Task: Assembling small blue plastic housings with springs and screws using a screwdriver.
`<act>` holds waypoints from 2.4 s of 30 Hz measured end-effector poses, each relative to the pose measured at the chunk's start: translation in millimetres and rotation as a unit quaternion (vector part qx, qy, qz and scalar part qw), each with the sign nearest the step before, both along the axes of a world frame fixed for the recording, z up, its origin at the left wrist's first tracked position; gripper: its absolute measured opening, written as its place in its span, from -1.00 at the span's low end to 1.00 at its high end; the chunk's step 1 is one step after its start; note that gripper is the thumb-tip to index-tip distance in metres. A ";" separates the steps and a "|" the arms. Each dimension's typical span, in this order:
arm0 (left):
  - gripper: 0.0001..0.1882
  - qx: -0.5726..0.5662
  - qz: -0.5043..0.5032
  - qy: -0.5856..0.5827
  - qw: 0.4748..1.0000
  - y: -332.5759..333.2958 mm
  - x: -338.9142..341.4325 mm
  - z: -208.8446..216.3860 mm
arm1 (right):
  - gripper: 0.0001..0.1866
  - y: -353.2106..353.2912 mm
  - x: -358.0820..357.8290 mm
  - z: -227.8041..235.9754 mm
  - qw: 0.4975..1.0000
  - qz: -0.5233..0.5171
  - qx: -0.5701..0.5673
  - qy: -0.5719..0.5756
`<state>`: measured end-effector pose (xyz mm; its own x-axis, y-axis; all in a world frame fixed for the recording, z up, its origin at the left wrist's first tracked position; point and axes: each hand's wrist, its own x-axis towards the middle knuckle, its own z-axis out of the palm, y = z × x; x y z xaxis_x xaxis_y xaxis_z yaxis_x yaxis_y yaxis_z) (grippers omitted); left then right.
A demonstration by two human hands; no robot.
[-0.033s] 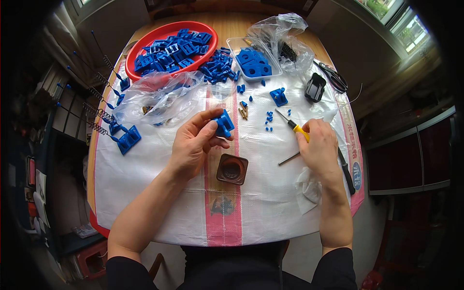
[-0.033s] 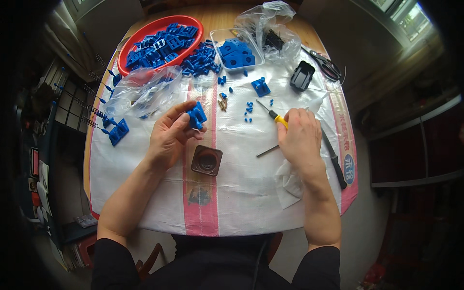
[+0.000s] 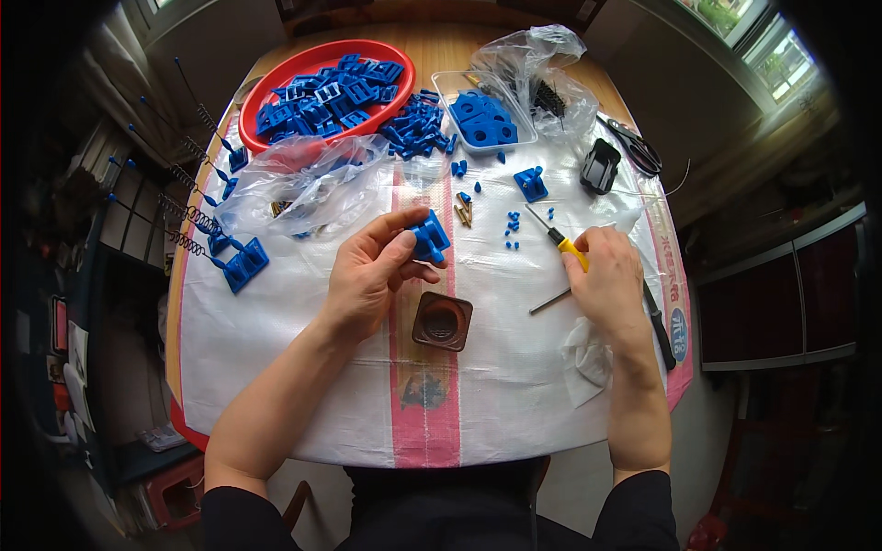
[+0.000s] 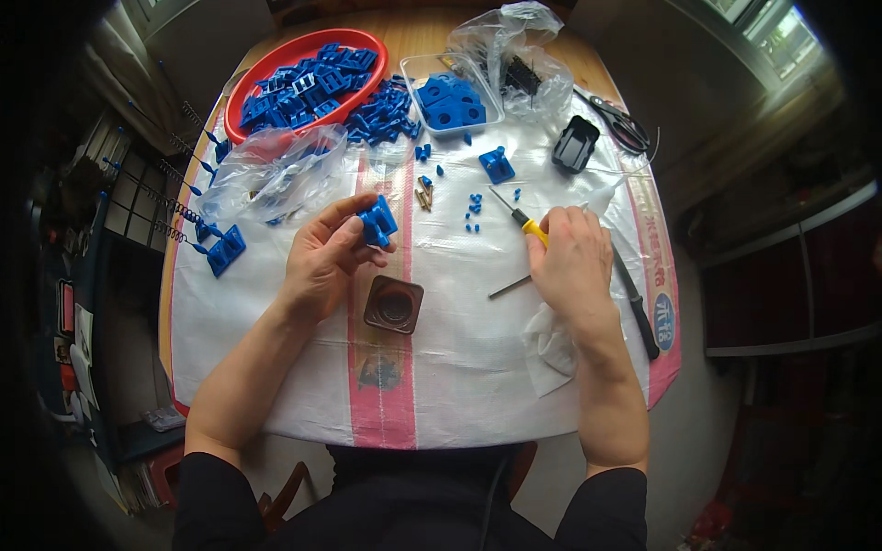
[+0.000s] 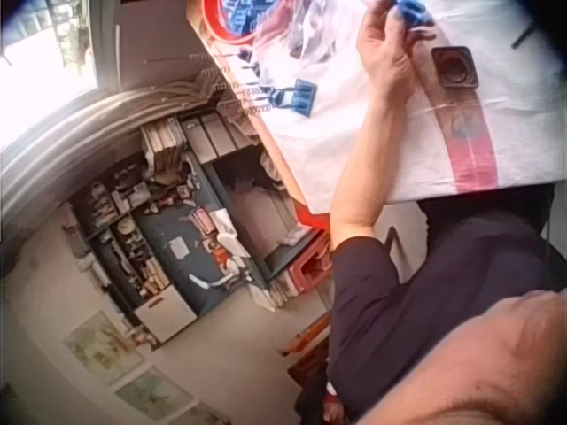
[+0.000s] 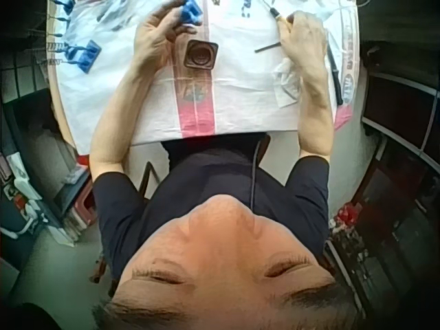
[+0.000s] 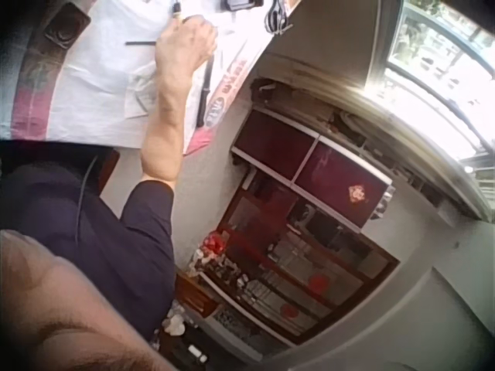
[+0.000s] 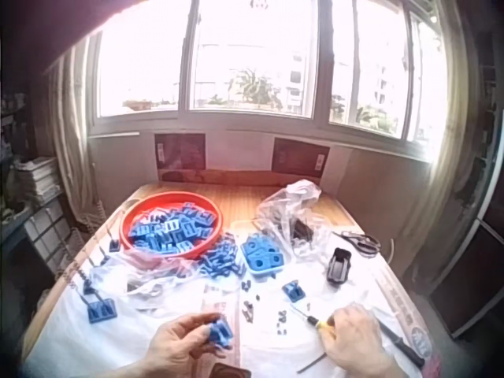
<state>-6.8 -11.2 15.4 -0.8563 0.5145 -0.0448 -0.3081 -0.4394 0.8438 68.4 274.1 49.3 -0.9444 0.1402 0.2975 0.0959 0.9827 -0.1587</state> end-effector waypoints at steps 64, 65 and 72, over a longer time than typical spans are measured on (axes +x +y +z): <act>-0.41 0.185 -0.104 -0.084 0.974 -5.6 1.3 -0.7 | -0.78 -4.9 0.2 2.6 0.998 -0.044 -0.019 -0.050; -0.42 0.184 -0.105 -0.084 0.974 -5.7 1.4 -0.6 | -0.79 -4.6 -0.7 2.6 0.998 -0.045 -0.020 -0.048; -0.49 0.172 -0.087 -0.087 0.977 -7.9 -1.0 -6.8 | -0.83 -14.1 7.5 28.7 0.988 0.021 -0.127 0.080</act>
